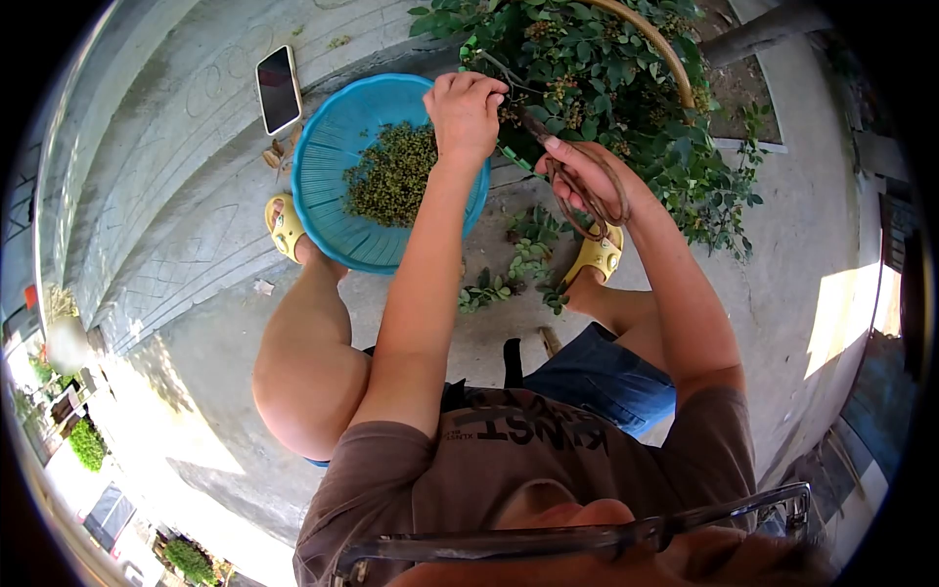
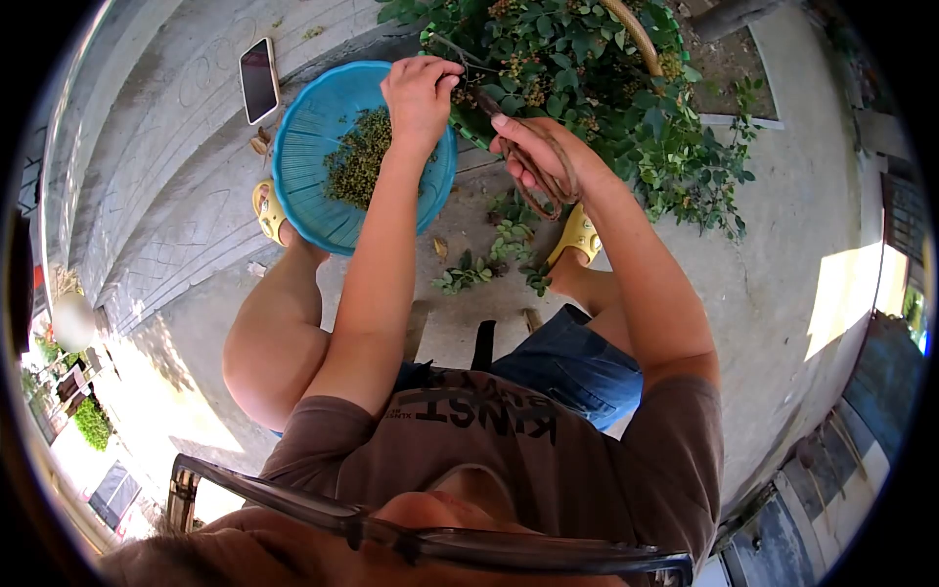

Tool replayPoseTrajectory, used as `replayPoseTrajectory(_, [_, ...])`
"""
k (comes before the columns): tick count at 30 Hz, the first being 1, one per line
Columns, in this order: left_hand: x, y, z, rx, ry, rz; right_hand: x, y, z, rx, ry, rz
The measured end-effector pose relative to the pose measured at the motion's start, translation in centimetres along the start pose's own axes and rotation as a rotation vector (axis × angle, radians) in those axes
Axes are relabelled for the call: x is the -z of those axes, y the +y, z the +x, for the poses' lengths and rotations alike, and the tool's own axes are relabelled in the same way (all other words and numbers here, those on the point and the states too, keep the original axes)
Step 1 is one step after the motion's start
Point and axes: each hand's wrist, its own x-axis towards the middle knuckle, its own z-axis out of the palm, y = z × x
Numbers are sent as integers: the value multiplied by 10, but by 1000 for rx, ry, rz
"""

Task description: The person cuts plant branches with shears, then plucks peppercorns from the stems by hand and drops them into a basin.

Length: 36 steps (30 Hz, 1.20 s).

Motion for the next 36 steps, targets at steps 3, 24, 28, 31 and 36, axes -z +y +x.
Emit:
replayPoseTrajectory(3, [-4,-1,0,-27,50,16,-1,-1,1,5,1,9])
replayPoseTrajectory(24, [-10,-10,3,-21,6,24,-2,2,19,57,26,-144])
replayPoseTrajectory(28, [-9,-11,3,-8,1,27,-3,1,18,74,37,-113])
replayPoseTrajectory(31, [-9,-11,4,-11,8,6,-2,3,20,103,21,-126])
replayPoseTrajectory(36, [-9,-12,3,-10,2,-13,-4,4,20,117,17,-133])
